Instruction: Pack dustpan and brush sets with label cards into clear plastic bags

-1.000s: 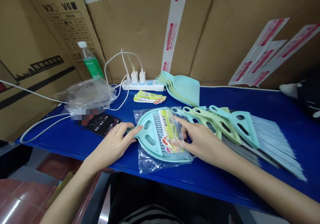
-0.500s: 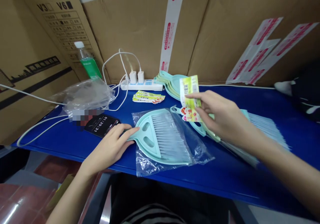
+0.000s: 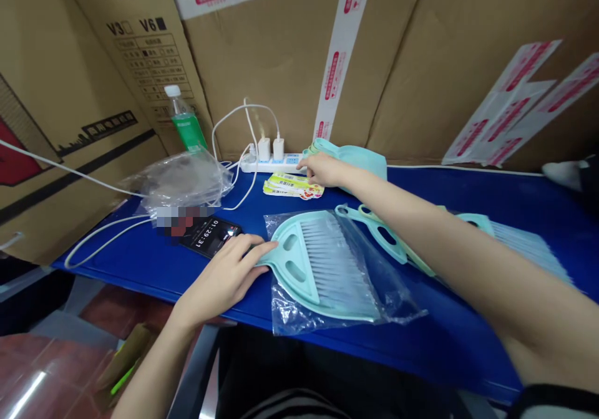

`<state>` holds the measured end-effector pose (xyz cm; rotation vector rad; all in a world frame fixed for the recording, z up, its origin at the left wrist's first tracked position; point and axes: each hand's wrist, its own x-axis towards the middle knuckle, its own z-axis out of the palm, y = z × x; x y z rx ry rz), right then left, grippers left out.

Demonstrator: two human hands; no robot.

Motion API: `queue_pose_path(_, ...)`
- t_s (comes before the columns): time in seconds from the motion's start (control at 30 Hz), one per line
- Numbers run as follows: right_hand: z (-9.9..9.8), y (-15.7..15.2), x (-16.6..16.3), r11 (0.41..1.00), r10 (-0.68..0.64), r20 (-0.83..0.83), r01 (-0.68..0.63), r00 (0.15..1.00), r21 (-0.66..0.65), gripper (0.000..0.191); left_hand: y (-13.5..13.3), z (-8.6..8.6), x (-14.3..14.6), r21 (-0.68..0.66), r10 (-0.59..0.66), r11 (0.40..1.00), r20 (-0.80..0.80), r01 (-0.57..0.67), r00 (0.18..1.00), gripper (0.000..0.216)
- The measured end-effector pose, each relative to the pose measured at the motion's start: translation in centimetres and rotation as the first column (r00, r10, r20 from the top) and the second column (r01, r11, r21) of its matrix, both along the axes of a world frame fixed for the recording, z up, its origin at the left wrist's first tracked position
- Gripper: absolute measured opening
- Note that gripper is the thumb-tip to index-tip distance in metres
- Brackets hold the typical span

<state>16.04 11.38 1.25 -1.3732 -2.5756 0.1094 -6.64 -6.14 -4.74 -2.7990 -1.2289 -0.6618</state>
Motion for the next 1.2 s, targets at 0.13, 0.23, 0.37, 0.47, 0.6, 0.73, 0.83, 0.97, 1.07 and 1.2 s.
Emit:
queue_pose_path(0.13,0.5,-2.5,0.3,0.997,-0.031,-0.029,0.033,0.999,0.076,0.027,0.0,0.1,-0.1,0.007,-0.024,1.000,-0.014,0.024,1.000,0.034)
queue_pose_path(0.23,0.5,-6.4,1.6,1.000,0.006,-0.058,-0.005,0.998,0.015,0.018,0.0,0.2,-0.1,0.040,-0.052,0.998,-0.057,0.054,0.997,0.036)
queue_pose_path(0.37,-1.1,-11.9,4.5,0.993,0.001,-0.117,-0.014,0.993,-0.117,0.014,0.0,0.3,-0.1,0.073,-0.042,0.996,-0.076,0.047,0.996,0.035)
queue_pose_path(0.47,-2.5,-13.9,6.4,0.989,-0.072,-0.154,0.051,0.985,-0.138,0.013,-0.1,0.3,-0.1,0.117,-0.017,0.993,-0.065,0.024,0.998,0.035)
queue_pose_path(0.6,-3.5,-14.1,7.5,0.911,-0.136,-0.386,-0.038,0.912,-0.411,0.024,-0.2,0.4,-0.1,0.143,-0.013,0.990,-0.015,0.015,1.000,0.034)
queue_pose_path(0.73,-3.8,-14.1,7.4,0.724,-0.347,-0.608,-0.209,0.714,-0.658,0.042,0.0,0.6,-0.1,0.156,-0.025,0.988,0.011,0.023,1.000,0.035)
queue_pose_path(0.83,-3.9,-14.2,7.1,0.597,-0.520,-0.641,-0.296,0.565,-0.746,0.050,0.3,0.8,-0.1,0.159,-0.028,0.987,0.007,0.027,1.000,0.035)
queue_pose_path(0.97,-4.4,-14.4,6.8,0.513,-0.586,-0.647,-0.395,0.488,-0.762,0.074,0.6,1.1,0.2,0.179,-0.045,0.983,-0.016,0.047,0.999,0.034)
queue_pose_path(1.07,-4.8,-14.4,6.7,0.579,-0.546,-0.717,-0.423,0.434,-0.697,0.090,0.3,1.4,0.9,0.290,-0.023,0.956,-0.041,0.034,0.999,0.034)
queue_pose_path(1.2,-4.9,-14.2,7.0,0.634,-0.500,-0.770,-0.438,0.396,-0.637,0.092,-0.8,1.6,1.9,0.437,-0.081,0.892,-0.096,0.116,0.992,0.030)
